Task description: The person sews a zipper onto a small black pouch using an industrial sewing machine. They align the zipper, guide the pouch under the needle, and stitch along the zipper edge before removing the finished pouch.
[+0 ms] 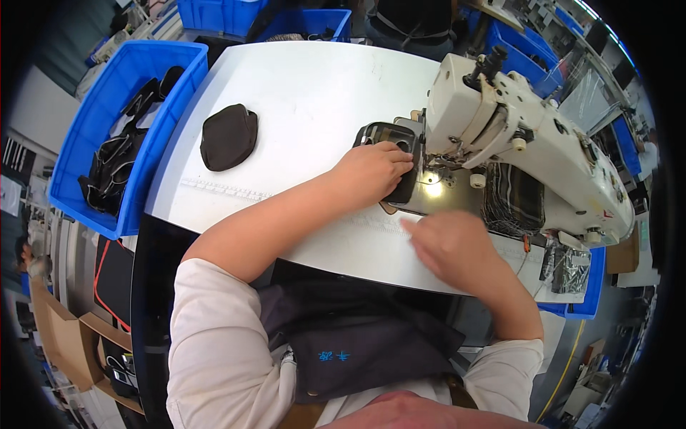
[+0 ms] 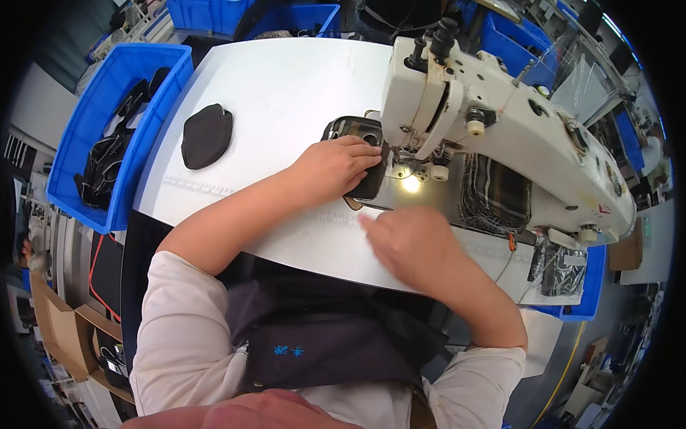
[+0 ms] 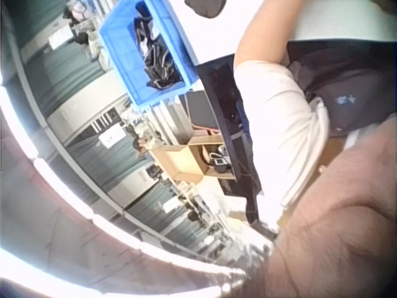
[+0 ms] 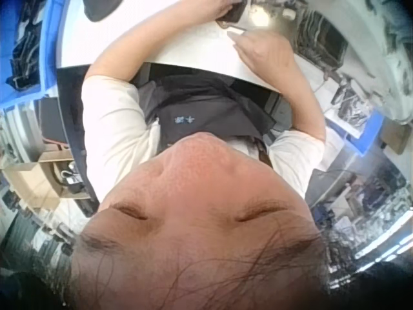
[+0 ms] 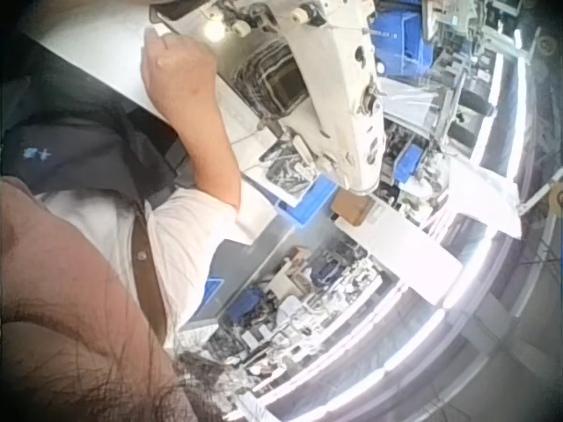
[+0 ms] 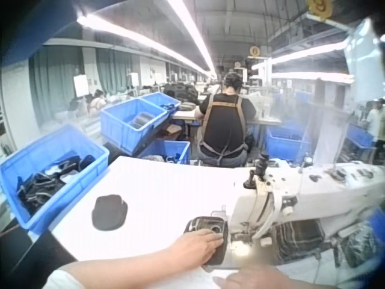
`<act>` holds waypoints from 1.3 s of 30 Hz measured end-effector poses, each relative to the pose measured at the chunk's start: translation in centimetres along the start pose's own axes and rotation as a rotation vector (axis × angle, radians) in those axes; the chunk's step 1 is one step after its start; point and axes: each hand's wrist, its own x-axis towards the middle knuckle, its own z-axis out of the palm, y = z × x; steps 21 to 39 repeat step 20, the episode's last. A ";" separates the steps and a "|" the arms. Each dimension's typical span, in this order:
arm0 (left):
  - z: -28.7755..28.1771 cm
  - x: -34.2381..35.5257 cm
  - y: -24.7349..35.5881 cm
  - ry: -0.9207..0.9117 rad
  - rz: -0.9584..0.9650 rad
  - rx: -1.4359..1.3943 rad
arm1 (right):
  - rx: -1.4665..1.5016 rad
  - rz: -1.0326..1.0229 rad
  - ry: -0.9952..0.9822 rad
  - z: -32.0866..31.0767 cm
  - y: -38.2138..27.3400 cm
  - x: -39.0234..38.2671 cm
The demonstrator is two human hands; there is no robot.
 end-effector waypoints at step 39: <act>-2.5 -19.3 11.1 0.381 -0.651 -1.373 | 1.783 -0.981 -0.317 5.9 -29.8 3.8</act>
